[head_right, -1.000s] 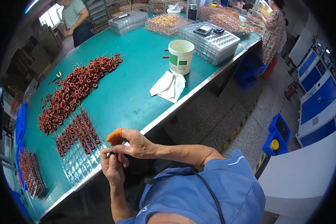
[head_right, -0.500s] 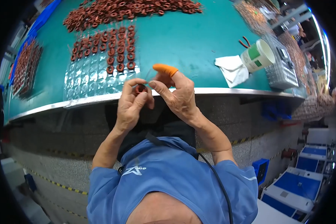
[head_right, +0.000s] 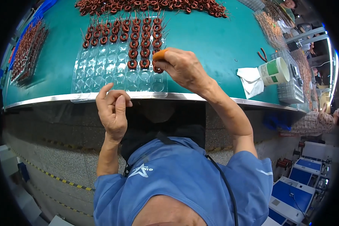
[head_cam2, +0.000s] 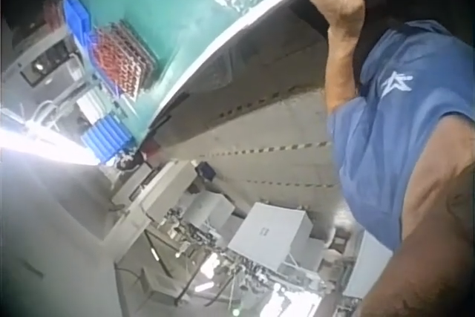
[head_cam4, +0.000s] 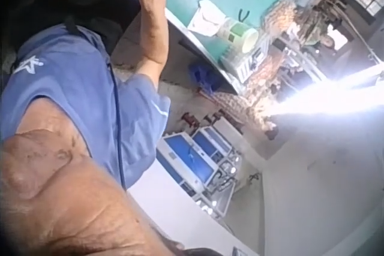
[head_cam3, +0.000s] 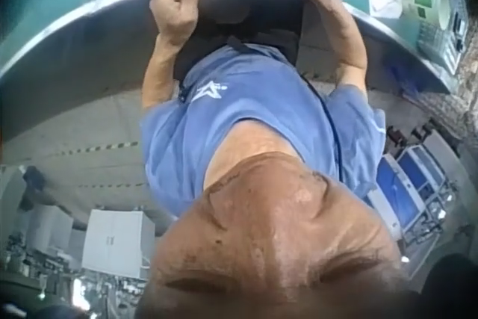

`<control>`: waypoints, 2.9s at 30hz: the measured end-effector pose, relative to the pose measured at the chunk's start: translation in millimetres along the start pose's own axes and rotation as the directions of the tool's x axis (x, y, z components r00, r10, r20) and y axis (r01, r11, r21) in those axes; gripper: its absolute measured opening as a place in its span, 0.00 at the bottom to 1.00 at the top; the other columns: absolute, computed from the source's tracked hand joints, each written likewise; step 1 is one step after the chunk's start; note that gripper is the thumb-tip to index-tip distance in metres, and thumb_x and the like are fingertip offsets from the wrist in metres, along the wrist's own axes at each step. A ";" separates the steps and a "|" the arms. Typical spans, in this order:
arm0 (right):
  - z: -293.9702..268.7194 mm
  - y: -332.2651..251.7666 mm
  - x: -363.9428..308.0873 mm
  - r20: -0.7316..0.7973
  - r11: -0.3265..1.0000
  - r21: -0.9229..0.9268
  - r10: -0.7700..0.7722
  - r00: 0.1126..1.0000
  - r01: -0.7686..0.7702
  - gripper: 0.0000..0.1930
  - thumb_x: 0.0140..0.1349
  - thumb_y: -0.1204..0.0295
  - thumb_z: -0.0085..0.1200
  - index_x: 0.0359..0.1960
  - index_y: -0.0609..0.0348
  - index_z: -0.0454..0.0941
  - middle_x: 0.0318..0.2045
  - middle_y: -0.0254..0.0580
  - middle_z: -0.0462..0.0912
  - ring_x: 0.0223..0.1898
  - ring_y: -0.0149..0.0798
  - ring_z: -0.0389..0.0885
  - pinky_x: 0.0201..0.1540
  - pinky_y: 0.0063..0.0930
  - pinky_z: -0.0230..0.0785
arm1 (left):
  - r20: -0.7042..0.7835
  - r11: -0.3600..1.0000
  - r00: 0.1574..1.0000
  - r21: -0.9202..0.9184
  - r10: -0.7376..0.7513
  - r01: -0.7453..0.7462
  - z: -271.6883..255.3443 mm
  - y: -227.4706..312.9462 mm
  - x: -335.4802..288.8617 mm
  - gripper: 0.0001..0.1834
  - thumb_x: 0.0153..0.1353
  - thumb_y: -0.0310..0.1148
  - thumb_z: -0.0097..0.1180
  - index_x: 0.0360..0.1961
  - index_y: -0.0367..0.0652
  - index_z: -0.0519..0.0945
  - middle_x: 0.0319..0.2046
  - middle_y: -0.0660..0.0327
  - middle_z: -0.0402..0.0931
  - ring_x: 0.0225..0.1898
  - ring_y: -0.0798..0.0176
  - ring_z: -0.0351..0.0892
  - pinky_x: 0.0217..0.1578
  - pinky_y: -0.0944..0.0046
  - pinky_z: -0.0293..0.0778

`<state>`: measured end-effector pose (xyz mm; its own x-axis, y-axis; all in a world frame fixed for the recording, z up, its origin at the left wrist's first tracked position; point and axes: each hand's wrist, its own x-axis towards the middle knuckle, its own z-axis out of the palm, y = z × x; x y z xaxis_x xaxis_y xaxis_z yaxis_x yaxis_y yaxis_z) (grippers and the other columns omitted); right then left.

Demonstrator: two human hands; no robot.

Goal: Assembling and preparing small copper-wound inductor coils at a manufacturing workbench.

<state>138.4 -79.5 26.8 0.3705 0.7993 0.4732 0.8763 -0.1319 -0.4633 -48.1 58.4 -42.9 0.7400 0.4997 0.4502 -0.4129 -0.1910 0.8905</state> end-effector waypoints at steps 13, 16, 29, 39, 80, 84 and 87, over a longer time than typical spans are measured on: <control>-57.3 111.0 16.1 -0.287 0.941 -0.227 0.183 0.940 -0.252 0.15 0.55 0.73 0.61 0.43 0.64 0.77 0.35 0.46 0.78 0.28 0.39 0.78 0.31 0.31 0.72 | 0.189 0.622 0.878 0.640 0.441 -0.450 20.8 -24.1 29.1 0.18 0.55 0.18 0.55 0.48 0.32 0.70 0.37 0.50 0.75 0.35 0.50 0.77 0.36 0.56 0.72; -82.9 193.0 26.5 -0.319 0.863 -0.396 0.191 0.928 -0.314 0.19 0.57 0.69 0.59 0.47 0.66 0.74 0.41 0.51 0.76 0.36 0.47 0.78 0.39 0.38 0.72 | 0.277 0.477 0.844 0.725 0.459 -0.497 27.0 -27.0 34.9 0.13 0.53 0.17 0.55 0.42 0.34 0.75 0.34 0.53 0.76 0.34 0.52 0.79 0.35 0.57 0.72; -80.1 309.2 105.7 -0.264 0.795 -0.557 0.106 0.959 -0.241 0.12 0.56 0.68 0.52 0.37 0.64 0.70 0.36 0.57 0.77 0.40 0.56 0.76 0.46 0.46 0.70 | 0.274 0.402 0.898 0.821 0.345 -0.405 31.7 -20.3 30.7 0.11 0.51 0.19 0.50 0.37 0.36 0.78 0.34 0.53 0.76 0.35 0.50 0.77 0.36 0.55 0.70; -107.7 238.2 84.5 -0.618 0.932 0.117 0.338 0.710 -0.342 0.22 0.54 0.67 0.59 0.46 0.71 0.73 0.32 0.48 0.80 0.34 0.41 0.79 0.41 0.34 0.74 | 0.275 0.416 0.900 0.814 0.337 -0.405 32.9 -21.5 28.2 0.11 0.53 0.18 0.48 0.38 0.35 0.78 0.36 0.52 0.76 0.38 0.47 0.76 0.41 0.53 0.70; -65.6 -42.7 -77.9 -0.290 0.919 0.326 -0.129 0.948 0.224 0.11 0.59 0.70 0.59 0.40 0.60 0.77 0.35 0.41 0.79 0.33 0.46 0.81 0.35 0.33 0.75 | 0.451 0.810 0.868 -0.417 -0.209 0.412 78.3 56.1 -1.4 0.21 0.66 0.41 0.52 0.47 0.30 0.71 0.29 0.56 0.71 0.25 0.64 0.71 0.26 0.68 0.70; -71.1 -45.9 -82.9 -0.257 0.911 0.374 -0.078 0.963 0.174 0.11 0.59 0.70 0.59 0.42 0.61 0.77 0.34 0.42 0.80 0.32 0.45 0.82 0.35 0.32 0.75 | 0.567 0.648 0.782 -0.498 -0.259 0.576 83.4 61.2 -3.0 0.21 0.67 0.41 0.50 0.47 0.29 0.71 0.30 0.52 0.72 0.26 0.60 0.74 0.27 0.65 0.74; -79.3 -53.4 -80.9 -0.113 0.771 0.634 0.173 0.978 -0.063 0.11 0.61 0.69 0.59 0.41 0.61 0.79 0.33 0.42 0.81 0.32 0.41 0.82 0.35 0.30 0.74 | 0.571 0.630 0.786 -0.525 -0.239 0.573 88.7 65.6 -2.1 0.21 0.68 0.41 0.47 0.46 0.29 0.71 0.31 0.50 0.73 0.26 0.58 0.76 0.28 0.64 0.75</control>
<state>86.0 -183.6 72.7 0.5490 0.6931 0.4672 0.4565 0.2196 -0.8622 -29.6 -30.1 20.4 0.9830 -0.0443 0.1784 -0.1150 0.6090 0.7848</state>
